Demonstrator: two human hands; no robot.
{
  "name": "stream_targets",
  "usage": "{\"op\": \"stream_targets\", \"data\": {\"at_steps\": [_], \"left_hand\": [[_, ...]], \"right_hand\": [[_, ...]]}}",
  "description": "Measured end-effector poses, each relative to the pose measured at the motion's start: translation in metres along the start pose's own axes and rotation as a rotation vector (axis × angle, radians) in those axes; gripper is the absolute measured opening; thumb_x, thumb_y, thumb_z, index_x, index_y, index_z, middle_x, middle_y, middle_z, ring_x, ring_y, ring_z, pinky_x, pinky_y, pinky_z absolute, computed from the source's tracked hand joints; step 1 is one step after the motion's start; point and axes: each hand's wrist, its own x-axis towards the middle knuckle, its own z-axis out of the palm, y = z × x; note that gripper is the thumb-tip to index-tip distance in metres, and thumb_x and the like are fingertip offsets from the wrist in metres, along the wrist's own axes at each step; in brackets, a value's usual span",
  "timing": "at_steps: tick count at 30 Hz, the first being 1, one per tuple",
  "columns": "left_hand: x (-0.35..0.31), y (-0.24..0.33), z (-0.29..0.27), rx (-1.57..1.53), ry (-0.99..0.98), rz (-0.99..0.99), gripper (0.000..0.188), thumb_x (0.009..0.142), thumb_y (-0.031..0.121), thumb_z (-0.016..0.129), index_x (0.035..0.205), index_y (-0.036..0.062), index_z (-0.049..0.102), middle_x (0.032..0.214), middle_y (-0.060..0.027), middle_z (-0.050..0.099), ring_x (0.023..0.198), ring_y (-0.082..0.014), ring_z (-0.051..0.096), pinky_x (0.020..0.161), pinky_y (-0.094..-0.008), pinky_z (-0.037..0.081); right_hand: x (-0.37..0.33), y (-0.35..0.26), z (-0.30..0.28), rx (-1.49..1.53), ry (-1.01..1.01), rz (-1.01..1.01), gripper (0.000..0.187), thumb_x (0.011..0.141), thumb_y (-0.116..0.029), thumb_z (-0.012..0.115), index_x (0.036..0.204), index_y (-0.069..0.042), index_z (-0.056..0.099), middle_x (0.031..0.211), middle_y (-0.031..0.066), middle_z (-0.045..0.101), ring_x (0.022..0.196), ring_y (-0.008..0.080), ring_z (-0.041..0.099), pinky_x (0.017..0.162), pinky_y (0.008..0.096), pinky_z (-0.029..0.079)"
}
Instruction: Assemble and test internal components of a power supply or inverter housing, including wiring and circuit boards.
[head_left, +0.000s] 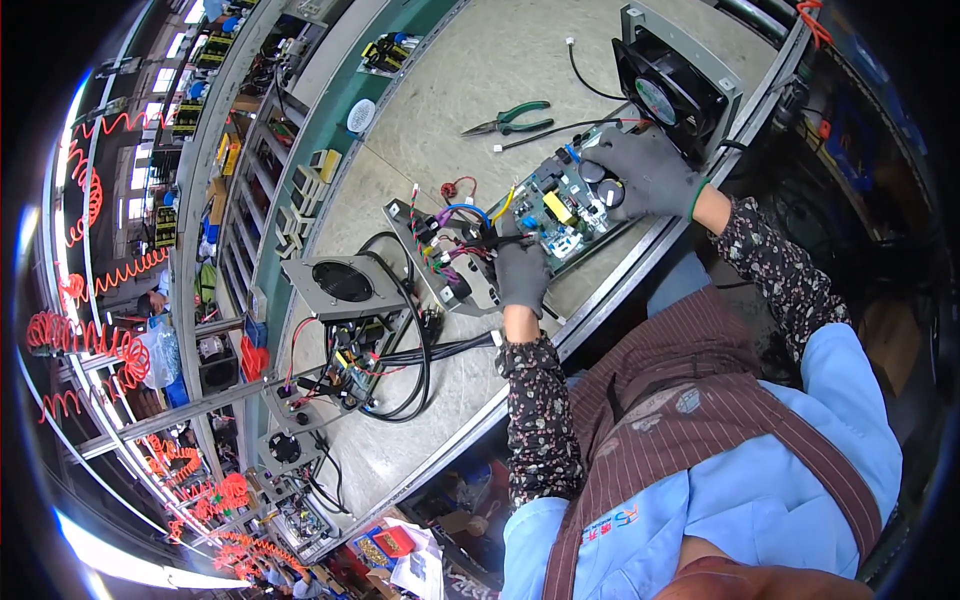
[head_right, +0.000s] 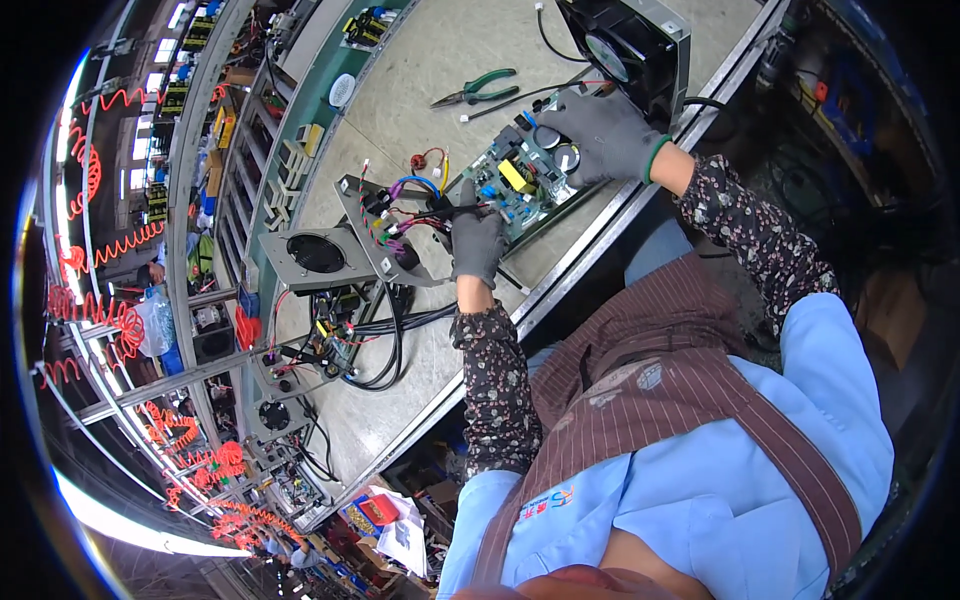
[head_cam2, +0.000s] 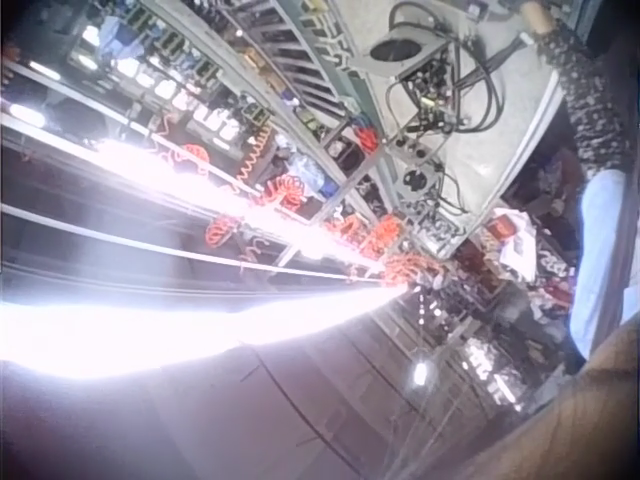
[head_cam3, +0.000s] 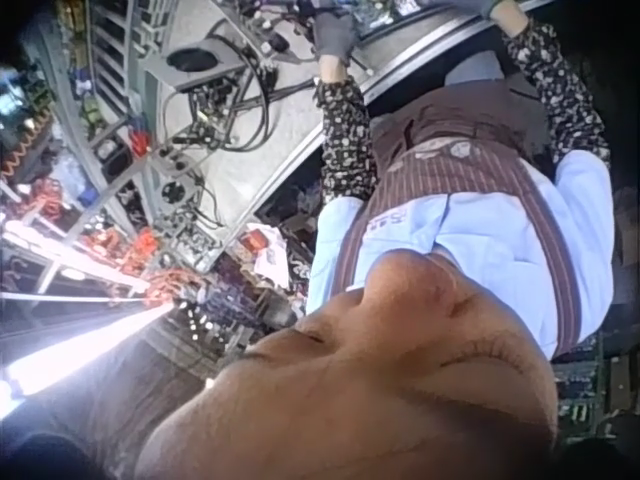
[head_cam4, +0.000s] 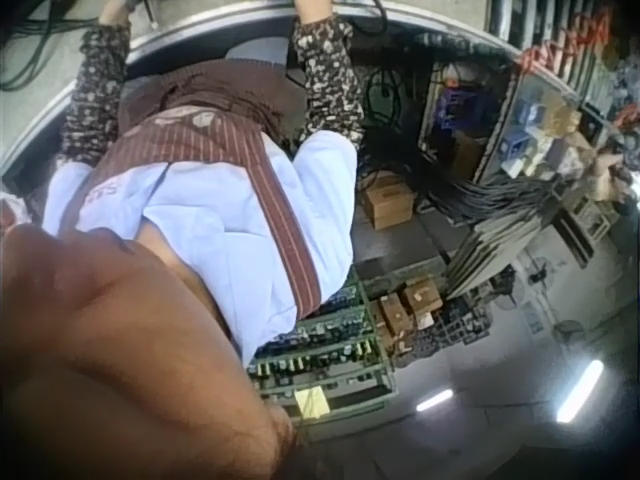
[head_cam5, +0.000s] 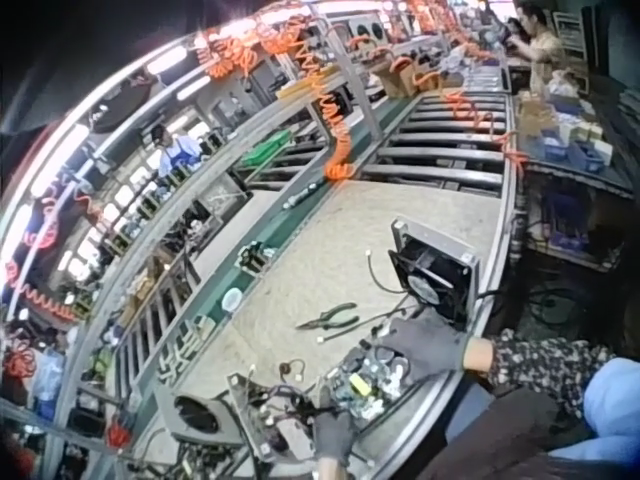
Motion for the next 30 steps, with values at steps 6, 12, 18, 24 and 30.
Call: {"op": "stream_targets", "data": {"at_steps": [6,12,18,24,30], "left_hand": [[-0.012,0.009,0.0,0.004,-0.033,-0.079,0.034,0.077,0.006,0.051,0.109,-0.0036,0.055,0.089,-0.0267,0.061,0.081,-0.0412,0.06,0.07,-0.0454,0.046],[-0.056,0.018,-0.002,0.185,0.057,0.219,0.04,0.073,0.004,0.058,0.113,0.0005,0.053,0.103,-0.0222,0.058,0.094,-0.0379,0.056,0.078,-0.0435,0.045],[-0.063,0.023,0.001,0.294,0.142,0.306,0.043,0.074,0.005,0.061,0.116,0.0033,0.052,0.103,-0.0175,0.056,0.092,-0.0357,0.056,0.077,-0.0416,0.045],[-0.064,0.019,0.002,0.251,0.18,0.344,0.041,0.075,0.006,0.061,0.115,0.0042,0.053,0.103,-0.0163,0.056,0.092,-0.0351,0.055,0.077,-0.0404,0.045],[-0.064,0.021,0.002,0.25,0.173,0.371,0.04,0.075,0.007,0.061,0.115,0.0052,0.053,0.103,-0.016,0.056,0.092,-0.0344,0.056,0.077,-0.0395,0.045]], "right_hand": [[-0.001,-0.003,0.006,-0.058,0.03,0.067,0.071,0.05,-0.031,0.076,0.116,-0.016,0.054,0.102,0.0084,0.049,0.087,0.0246,0.058,0.073,0.0394,0.044],[-0.004,-0.004,0.001,-0.08,-0.075,0.089,0.076,0.056,-0.028,0.078,0.125,-0.016,0.047,0.108,0.0116,0.047,0.096,0.0277,0.058,0.076,0.0409,0.049],[-0.005,0.004,0.015,0.016,0.093,0.049,0.073,0.052,-0.03,0.076,0.119,-0.016,0.051,0.104,0.0067,0.048,0.089,0.0234,0.058,0.076,0.0396,0.042],[-0.002,0.002,0.009,-0.026,0.021,0.071,0.074,0.052,-0.03,0.076,0.12,-0.013,0.052,0.104,0.0078,0.049,0.091,0.0242,0.057,0.078,0.0383,0.043],[-0.002,0.028,0.011,0.121,0.062,-0.111,0.067,0.068,-0.036,0.068,0.127,-0.011,0.046,0.112,0.0128,0.053,0.099,0.0295,0.056,0.085,0.0384,0.045]]}}
